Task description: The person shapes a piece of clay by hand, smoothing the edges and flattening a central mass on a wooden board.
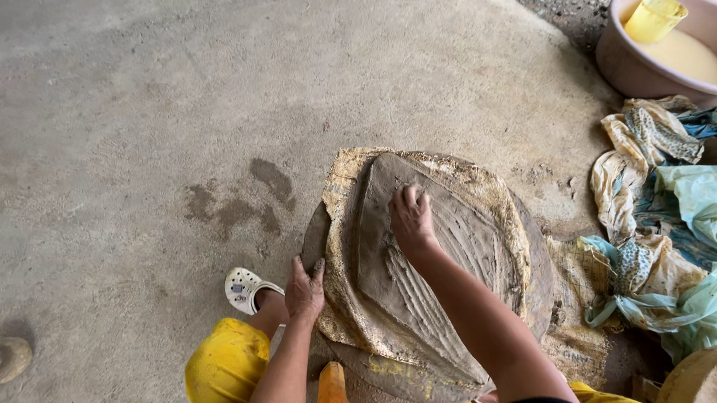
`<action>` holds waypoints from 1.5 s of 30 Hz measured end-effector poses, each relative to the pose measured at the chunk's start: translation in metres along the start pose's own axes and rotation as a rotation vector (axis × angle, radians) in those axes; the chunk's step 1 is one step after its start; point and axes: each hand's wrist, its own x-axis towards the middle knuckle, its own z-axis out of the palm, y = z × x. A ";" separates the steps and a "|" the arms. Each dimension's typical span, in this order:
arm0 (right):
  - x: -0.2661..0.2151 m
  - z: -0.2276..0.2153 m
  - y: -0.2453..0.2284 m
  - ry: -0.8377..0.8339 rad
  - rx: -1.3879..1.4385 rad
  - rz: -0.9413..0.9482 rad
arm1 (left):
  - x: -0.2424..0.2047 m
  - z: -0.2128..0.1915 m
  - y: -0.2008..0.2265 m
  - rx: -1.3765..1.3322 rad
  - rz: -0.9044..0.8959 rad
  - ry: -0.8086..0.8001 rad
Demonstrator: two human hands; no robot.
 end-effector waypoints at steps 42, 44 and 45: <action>-0.213 0.087 0.090 -0.137 0.668 0.329 | -0.178 0.026 -0.004 0.138 -0.438 0.244; -0.210 0.092 0.089 -0.212 0.781 0.436 | -0.167 0.008 0.013 0.096 -0.348 0.319; -0.205 0.093 0.088 -0.350 0.764 0.415 | -0.152 -0.003 0.027 0.033 -0.258 0.356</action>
